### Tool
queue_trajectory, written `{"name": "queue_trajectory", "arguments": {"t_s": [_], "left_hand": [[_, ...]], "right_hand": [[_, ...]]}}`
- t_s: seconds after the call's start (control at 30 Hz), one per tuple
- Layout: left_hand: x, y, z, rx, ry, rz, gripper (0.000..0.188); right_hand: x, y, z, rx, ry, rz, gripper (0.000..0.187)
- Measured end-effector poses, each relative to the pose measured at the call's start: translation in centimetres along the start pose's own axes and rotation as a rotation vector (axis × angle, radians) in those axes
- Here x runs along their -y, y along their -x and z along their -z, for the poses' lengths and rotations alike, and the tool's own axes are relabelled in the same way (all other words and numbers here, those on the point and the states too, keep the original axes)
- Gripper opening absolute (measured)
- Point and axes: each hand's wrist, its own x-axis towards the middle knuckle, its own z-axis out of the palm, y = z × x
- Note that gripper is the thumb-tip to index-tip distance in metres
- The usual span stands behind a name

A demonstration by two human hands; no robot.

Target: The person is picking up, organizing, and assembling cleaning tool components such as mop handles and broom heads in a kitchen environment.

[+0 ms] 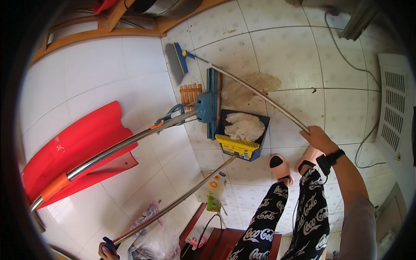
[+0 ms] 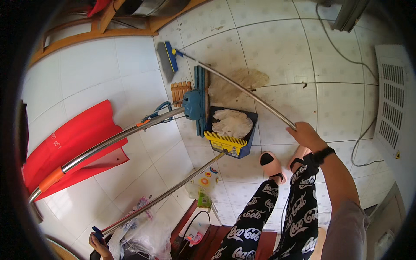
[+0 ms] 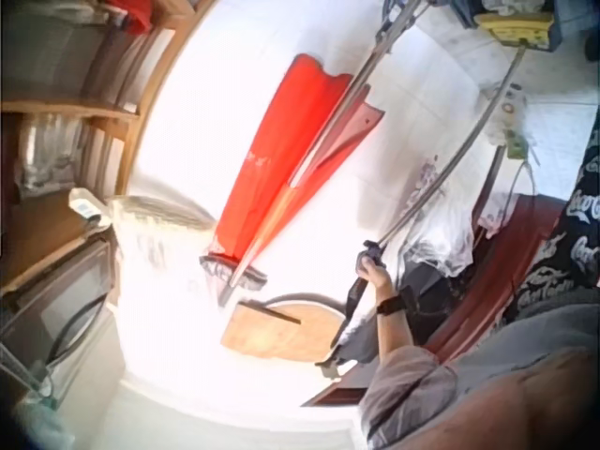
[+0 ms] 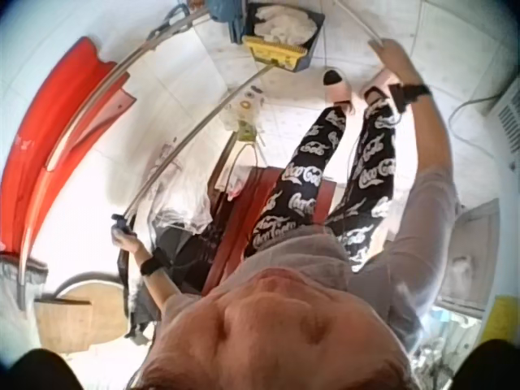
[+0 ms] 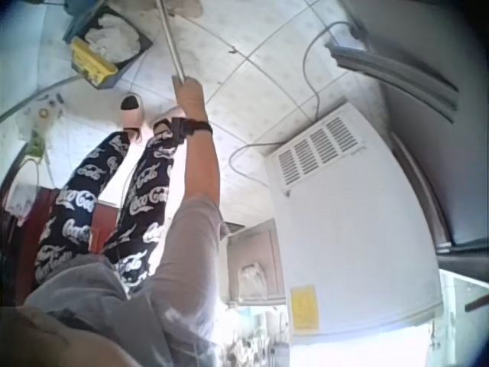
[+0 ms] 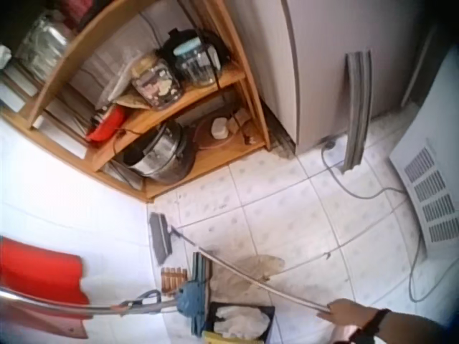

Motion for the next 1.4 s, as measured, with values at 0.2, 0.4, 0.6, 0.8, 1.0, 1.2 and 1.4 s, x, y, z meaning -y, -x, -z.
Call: {"name": "queue_trajectory", "arguments": {"t_s": [0.2, 0.4, 0.6, 0.8, 1.0, 1.2, 1.4], "left_hand": [[4.2, -1.1, 3.2, 0.228, -0.068, -0.017, 0.034], [3.9, 0.7, 3.3, 0.223, -0.034, -0.076, 0.034], [2.4, 0.7, 4.2, 0.257, -0.188, -0.337, 0.029], [-1.7, 0.6, 4.5, 0.373, -0.201, -0.318, 0.031], [0.4, -0.3, 8.5, 0.35, -0.224, -0.291, 0.037], [1.9, -2.3, 10.5, 0.356, -0.247, -0.237, 0.041], [2.0, -3.4, 12.4, 0.364, -0.259, -0.23, 0.043]], "right_hand": [[-0.7, 11.5, 3.3, -0.048, -0.144, -0.102, 0.035], [2.8, 19.5, 4.4, -0.125, -0.455, -0.489, 0.035], [10.7, 16.5, 0.4, -0.081, -0.475, -0.261, 0.035], [14.4, 17.0, -2.0, -0.06, -0.213, -0.125, 0.046], [26.0, 25.3, 3.8, 0.001, 0.138, -0.273, 0.045], [31.8, 38.1, 10.7, -0.296, 0.526, -0.254, 0.038], [34.2, 45.0, 14.9, -0.538, 0.725, -0.193, 0.033]]}}
